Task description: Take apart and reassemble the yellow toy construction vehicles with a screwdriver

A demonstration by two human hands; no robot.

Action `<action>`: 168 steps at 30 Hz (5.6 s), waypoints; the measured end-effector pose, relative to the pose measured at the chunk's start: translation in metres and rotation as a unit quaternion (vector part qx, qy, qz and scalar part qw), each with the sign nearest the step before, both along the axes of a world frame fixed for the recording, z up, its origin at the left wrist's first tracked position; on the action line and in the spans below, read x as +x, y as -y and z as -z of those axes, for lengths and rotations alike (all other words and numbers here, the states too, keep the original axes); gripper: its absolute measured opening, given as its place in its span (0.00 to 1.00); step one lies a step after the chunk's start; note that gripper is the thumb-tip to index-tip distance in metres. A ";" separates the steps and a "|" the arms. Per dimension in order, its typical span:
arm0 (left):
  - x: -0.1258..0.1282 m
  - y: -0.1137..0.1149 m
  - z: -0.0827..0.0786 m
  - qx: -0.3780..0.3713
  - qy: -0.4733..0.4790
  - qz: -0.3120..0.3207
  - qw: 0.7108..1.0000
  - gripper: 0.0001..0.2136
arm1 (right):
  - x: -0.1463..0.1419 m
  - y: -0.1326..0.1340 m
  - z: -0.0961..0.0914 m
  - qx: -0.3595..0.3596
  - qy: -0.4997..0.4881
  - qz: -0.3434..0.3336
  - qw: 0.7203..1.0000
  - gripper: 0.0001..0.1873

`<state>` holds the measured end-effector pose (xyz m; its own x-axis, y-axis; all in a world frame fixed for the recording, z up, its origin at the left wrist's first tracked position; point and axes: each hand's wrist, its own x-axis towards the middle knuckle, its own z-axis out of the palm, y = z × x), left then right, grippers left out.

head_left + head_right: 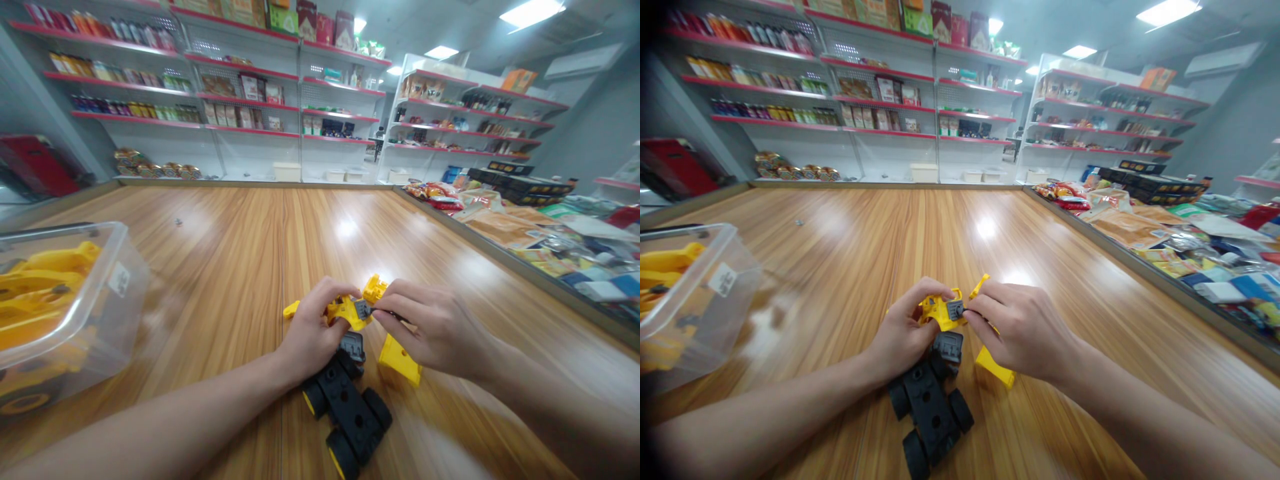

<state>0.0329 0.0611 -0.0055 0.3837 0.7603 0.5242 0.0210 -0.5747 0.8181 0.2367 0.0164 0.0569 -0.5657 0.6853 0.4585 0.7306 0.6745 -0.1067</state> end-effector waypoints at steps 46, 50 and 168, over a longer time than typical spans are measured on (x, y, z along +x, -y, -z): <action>0.000 0.001 -0.003 0.036 -0.015 0.012 0.999 0.21 | 0.000 0.002 -0.005 -0.028 0.043 -0.009 0.999 0.06; 0.000 0.001 -0.002 0.035 -0.014 0.016 0.999 0.22 | 0.000 0.002 -0.004 -0.032 0.042 -0.008 0.999 0.06; 0.003 0.003 0.001 -0.080 0.047 -0.051 0.994 0.17 | -0.005 0.002 0.005 -0.090 -0.049 0.081 0.991 0.08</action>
<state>0.0360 0.0579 -0.0066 0.2562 0.8689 0.4236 -0.0086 -0.4362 0.8998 0.2315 0.0139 0.0519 -0.3999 0.8392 0.3685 0.8084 0.5124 -0.2898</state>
